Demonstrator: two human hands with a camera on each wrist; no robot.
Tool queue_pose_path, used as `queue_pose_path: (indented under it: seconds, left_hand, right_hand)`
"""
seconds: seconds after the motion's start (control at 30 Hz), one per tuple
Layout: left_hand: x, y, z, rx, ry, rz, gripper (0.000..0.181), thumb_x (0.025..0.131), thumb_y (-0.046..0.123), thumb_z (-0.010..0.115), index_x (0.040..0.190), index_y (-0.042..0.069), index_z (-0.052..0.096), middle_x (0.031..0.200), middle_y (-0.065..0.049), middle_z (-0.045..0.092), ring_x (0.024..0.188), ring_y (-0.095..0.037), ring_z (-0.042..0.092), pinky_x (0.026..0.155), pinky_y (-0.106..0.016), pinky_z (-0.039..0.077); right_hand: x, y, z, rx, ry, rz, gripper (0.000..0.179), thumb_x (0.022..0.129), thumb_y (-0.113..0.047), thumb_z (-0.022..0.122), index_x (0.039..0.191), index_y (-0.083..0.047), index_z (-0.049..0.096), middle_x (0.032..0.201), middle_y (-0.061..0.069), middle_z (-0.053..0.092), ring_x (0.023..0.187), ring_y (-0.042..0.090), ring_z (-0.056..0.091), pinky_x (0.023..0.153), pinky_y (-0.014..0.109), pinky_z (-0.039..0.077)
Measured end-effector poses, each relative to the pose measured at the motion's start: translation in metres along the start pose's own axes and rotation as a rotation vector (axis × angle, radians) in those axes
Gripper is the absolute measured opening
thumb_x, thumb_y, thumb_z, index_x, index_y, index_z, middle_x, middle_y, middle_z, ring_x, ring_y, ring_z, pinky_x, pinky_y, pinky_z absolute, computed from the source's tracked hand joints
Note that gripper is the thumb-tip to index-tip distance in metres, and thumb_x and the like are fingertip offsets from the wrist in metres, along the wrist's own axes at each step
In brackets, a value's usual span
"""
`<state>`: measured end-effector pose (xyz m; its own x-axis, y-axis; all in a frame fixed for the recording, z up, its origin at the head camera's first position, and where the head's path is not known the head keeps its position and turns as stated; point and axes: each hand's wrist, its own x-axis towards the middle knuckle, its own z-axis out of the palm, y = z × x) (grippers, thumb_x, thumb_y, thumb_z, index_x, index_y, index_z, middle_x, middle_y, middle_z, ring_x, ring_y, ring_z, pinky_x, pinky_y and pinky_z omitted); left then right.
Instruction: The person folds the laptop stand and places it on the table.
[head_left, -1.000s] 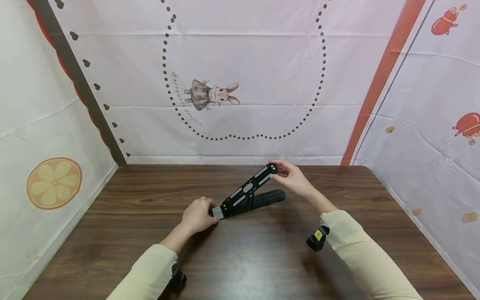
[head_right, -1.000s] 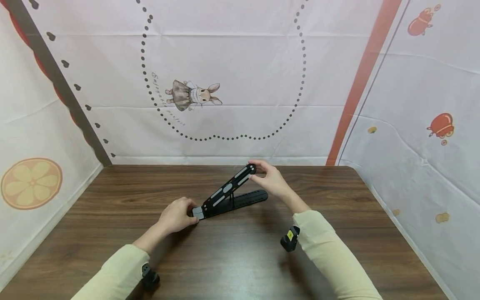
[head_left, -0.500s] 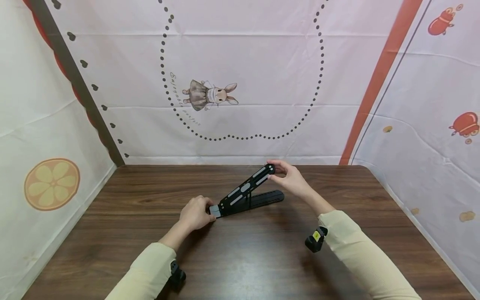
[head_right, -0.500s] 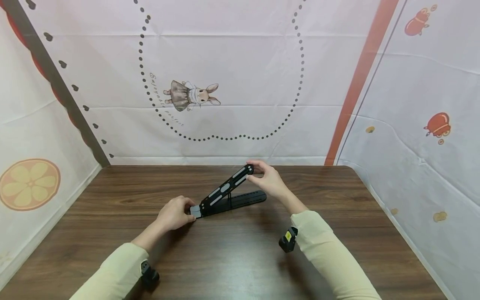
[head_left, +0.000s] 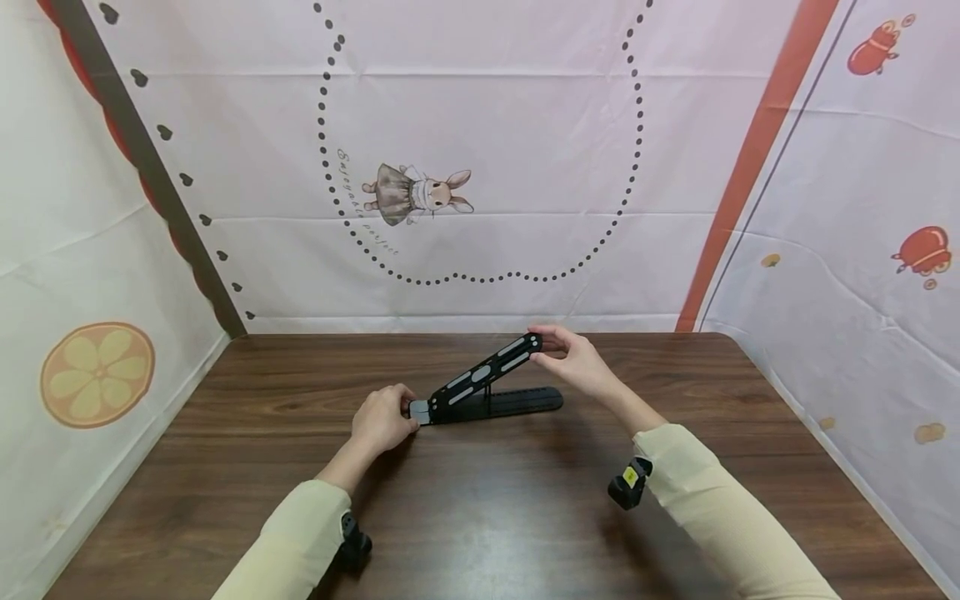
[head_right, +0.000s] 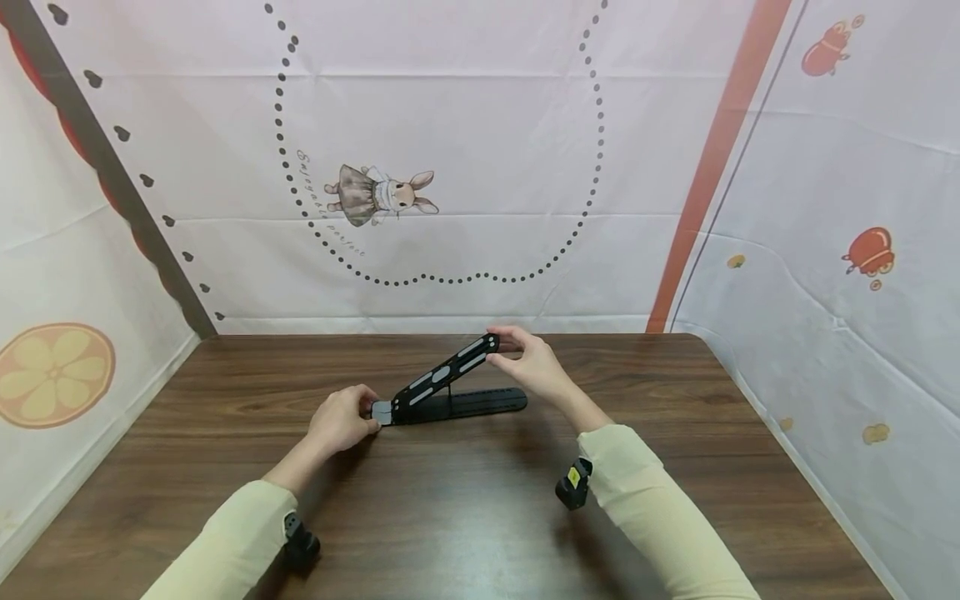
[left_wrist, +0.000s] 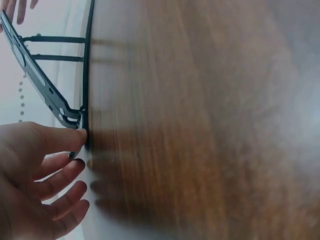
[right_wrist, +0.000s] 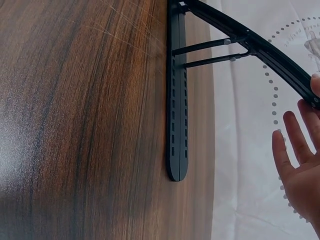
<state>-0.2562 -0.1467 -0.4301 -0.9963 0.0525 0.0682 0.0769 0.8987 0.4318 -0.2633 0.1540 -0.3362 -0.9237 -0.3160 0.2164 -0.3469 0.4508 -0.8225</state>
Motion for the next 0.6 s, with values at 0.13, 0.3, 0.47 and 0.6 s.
queue_pose_path:
  seconds: [0.13,0.3,0.47,0.6]
  left_hand:
    - [0.003,-0.003,-0.001,-0.006,0.016,-0.001,0.036,0.069,0.017,0.076,0.103,0.012,0.064,0.085,0.000,0.058,0.079,-0.018,0.054,0.063,-0.036,0.045]
    - [0.006,-0.004,-0.002,0.000,0.017,-0.005,0.034,0.070,0.016,0.075,0.102,0.013,0.065,0.088,-0.001,0.061,0.082,-0.020,0.057,0.065,-0.038,0.046]
    - [0.008,-0.004,-0.003,0.000,0.010,-0.019,0.034,0.071,0.015,0.074,0.103,0.013,0.065,0.091,-0.002,0.062,0.086,-0.021,0.058,0.066,-0.040,0.047]
    - [0.009,-0.005,-0.002,0.003,0.018,-0.025,0.033,0.071,0.015,0.074,0.102,0.014,0.065,0.090,-0.002,0.063,0.087,-0.022,0.059,0.067,-0.040,0.047]
  right_hand:
    - [0.000,-0.001,0.002,-0.003,0.006,-0.006,0.044,0.087,-0.009,0.062,0.129,-0.005,0.050,0.122,0.017,0.057,0.109,0.030,0.057,0.086,0.042,0.048]
    - [0.003,0.002,0.004,-0.013,0.024,-0.038,0.043,0.086,-0.008,0.063,0.127,-0.001,0.051,0.117,0.020,0.060,0.105,0.031,0.059,0.082,0.038,0.050]
    - [0.013,0.024,0.008,-0.008,0.046,-0.045,0.044,0.085,-0.012,0.065,0.127,-0.005,0.053,0.115,0.016,0.062,0.102,0.027,0.060,0.081,0.036,0.050]
    - [0.017,0.035,0.011,-0.003,0.060,-0.038,0.044,0.084,-0.016,0.067,0.126,-0.010,0.054,0.114,0.011,0.063,0.101,0.024,0.061,0.081,0.035,0.051]
